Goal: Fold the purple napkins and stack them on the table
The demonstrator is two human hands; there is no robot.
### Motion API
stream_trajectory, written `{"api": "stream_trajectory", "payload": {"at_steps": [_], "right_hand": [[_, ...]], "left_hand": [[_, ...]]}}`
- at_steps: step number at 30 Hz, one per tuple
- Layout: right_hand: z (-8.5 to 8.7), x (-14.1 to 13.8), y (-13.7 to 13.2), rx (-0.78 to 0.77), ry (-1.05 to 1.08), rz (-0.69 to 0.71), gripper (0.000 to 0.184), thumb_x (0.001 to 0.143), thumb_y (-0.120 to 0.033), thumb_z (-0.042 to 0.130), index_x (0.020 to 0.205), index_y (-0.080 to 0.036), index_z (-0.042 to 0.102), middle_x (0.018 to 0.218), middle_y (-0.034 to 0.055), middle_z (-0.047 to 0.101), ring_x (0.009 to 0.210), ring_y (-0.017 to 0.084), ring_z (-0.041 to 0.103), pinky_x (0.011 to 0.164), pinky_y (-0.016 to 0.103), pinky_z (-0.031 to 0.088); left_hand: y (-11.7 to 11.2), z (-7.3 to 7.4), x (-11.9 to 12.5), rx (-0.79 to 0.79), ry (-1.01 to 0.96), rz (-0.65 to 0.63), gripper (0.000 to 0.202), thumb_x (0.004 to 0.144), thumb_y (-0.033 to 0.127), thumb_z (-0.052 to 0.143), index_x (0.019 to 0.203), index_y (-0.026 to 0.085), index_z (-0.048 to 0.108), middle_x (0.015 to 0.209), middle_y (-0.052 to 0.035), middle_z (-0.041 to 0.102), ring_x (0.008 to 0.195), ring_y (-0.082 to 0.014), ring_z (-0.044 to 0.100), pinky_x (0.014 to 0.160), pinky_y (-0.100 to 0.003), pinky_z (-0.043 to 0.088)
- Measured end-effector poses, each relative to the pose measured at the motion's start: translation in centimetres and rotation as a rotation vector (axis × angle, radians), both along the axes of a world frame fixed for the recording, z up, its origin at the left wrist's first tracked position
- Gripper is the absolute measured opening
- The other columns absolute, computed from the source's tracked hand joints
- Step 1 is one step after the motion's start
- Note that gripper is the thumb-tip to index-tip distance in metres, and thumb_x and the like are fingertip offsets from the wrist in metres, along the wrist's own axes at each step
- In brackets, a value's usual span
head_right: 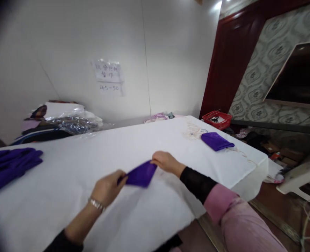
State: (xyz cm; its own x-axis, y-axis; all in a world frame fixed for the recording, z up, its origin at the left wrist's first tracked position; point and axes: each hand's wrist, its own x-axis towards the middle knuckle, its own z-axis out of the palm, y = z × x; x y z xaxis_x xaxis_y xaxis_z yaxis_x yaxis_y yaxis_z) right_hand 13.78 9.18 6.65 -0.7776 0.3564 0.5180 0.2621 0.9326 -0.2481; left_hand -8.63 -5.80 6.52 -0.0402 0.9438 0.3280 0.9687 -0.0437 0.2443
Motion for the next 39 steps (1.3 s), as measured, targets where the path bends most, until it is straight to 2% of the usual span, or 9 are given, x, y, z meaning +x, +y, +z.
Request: {"api": "stream_trajectory", "payload": {"at_steps": [3,5,10,12,19,23,29,34,39], "right_hand": [[2.1,-1.1,0.7,0.132,0.073,0.031,0.025,0.095,-0.034,0.04,0.087,-0.019,0.058,0.087,0.0098,0.061,0.084,0.021,0.054,0.078,0.036,0.045],[1.7,-1.2,0.8,0.185,0.052,0.085,0.024,0.095,-0.03,0.039,0.086,-0.019,0.059,0.09,0.0106,0.06,0.086,0.022,0.053,0.08,0.038,0.044],[-3.8,0.4,-1.4,0.205,-0.184,0.343,0.03,0.095,-0.018,0.032,0.081,-0.02,0.058,0.083,0.0073,0.059,0.079,0.019,0.052,0.076,0.035,0.044],[-5.5,1.4,-2.4,0.188,-0.244,0.364,0.031,0.095,-0.016,0.031,0.08,-0.02,0.058,0.084,0.0071,0.059,0.08,0.018,0.052,0.077,0.035,0.045],[-6.1,3.5,-4.2,-0.05,-0.147,0.27,0.023,0.093,-0.024,0.042,0.1,-0.018,0.062,0.104,0.0112,0.062,0.099,0.021,0.055,0.088,0.042,0.047],[-6.0,3.8,-4.9,-0.335,-0.028,0.167,0.021,0.091,-0.028,0.047,0.097,-0.02,0.065,0.103,0.0094,0.064,0.098,0.02,0.058,0.086,0.038,0.049],[-6.2,2.9,-4.9,-0.635,0.235,-0.12,0.017,0.085,-0.03,0.053,0.084,-0.02,0.067,0.098,0.0057,0.065,0.091,0.018,0.06,0.079,0.033,0.047],[-6.0,2.2,-4.3,-0.778,0.209,-0.18,0.022,0.084,-0.034,0.052,0.089,-0.018,0.066,0.09,0.0046,0.067,0.081,0.017,0.06,0.07,0.03,0.046],[-5.4,1.7,-4.3,-0.906,0.091,-0.202,0.031,0.085,-0.038,0.053,0.103,-0.016,0.065,0.1,0.0071,0.067,0.086,0.018,0.06,0.076,0.031,0.046]], "left_hand": [[1.2,1.5,-1.7,0.294,0.12,-0.021,0.015,0.087,0.026,0.045,0.084,0.02,0.058,0.096,-0.0101,0.069,0.09,-0.0235,0.065,0.076,-0.037,0.049],[1.1,0.7,-2.2,0.353,0.161,-0.098,0.014,0.087,0.023,0.047,0.083,0.019,0.059,0.105,-0.012,0.068,0.101,-0.0249,0.062,0.085,-0.04,0.048],[-1.8,-4.5,-0.7,0.219,0.161,-0.339,0.022,0.087,0.013,0.041,0.08,0.019,0.061,0.108,-0.0099,0.067,0.11,-0.0218,0.059,0.094,-0.042,0.049],[-3.0,-5.8,0.0,0.149,0.157,-0.38,0.025,0.088,0.012,0.038,0.082,0.019,0.061,0.108,-0.0089,0.067,0.107,-0.0197,0.06,0.094,-0.04,0.05],[-4.2,-6.2,0.3,0.033,0.048,-0.382,0.018,0.091,0.025,0.042,0.087,0.018,0.059,0.112,-0.0093,0.065,0.108,-0.019,0.059,0.094,-0.037,0.049],[-3.8,-5.8,0.8,0.011,-0.065,-0.265,0.022,0.091,0.034,0.045,0.101,0.019,0.058,0.106,-0.0073,0.067,0.098,-0.0189,0.063,0.086,-0.036,0.052],[-2.2,-5.3,2.0,-0.014,-0.075,-0.224,0.018,0.089,0.019,0.044,0.095,0.019,0.061,0.097,-0.0057,0.066,0.09,-0.0187,0.061,0.082,-0.035,0.051],[-1.4,-5.7,2.0,0.004,-0.137,-0.1,0.029,0.083,0.02,0.052,0.111,0.019,0.056,0.114,-0.0092,0.057,0.105,-0.0223,0.054,0.092,-0.038,0.047],[0.4,-5.3,1.8,-0.215,-0.252,0.098,0.052,0.08,0.032,0.057,0.129,0.018,0.044,0.121,-0.0104,0.056,0.112,-0.0249,0.052,0.097,-0.039,0.043]]}}
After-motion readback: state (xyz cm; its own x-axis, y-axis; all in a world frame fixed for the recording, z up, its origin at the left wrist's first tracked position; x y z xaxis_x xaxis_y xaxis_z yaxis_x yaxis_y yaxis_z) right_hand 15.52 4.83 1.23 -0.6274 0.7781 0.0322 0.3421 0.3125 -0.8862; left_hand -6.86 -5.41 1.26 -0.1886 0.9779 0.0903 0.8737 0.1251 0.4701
